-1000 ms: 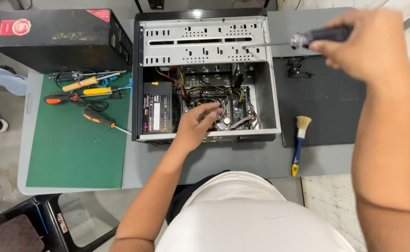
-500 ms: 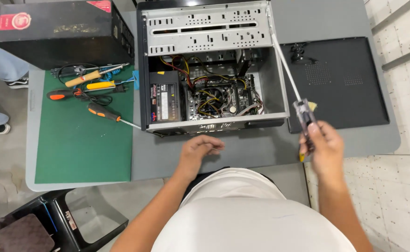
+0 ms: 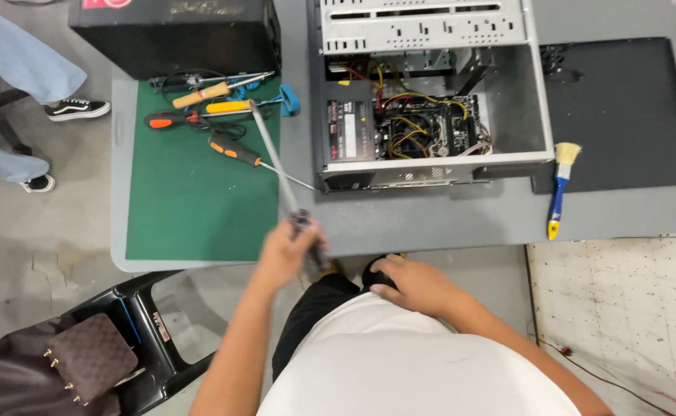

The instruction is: The person is performing internal cable management and component disassembly inside a desktop computer case using a screwdriver.

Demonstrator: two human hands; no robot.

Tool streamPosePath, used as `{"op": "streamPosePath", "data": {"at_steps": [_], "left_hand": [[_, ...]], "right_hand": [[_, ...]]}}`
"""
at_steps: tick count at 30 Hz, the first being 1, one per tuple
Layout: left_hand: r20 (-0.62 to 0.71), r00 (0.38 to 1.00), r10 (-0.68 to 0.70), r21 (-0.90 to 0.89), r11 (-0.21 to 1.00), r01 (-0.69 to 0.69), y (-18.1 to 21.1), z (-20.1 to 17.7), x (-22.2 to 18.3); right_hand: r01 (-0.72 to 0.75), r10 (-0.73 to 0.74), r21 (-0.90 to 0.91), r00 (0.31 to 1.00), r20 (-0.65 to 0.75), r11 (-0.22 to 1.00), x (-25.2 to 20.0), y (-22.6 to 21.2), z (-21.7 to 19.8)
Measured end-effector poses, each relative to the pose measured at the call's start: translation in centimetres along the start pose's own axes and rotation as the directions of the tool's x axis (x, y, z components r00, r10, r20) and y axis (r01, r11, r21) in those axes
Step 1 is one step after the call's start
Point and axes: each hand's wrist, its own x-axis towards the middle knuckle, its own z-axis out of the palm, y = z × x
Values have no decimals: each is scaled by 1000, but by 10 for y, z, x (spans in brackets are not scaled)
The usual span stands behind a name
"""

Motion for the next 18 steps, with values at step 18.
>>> {"op": "streamPosePath", "data": {"at_steps": [18], "left_hand": [[-605,741,-292,90,899,428,-66,-160,35]], "right_hand": [[-574,571,40,818,65,818,-18,89,110]]}}
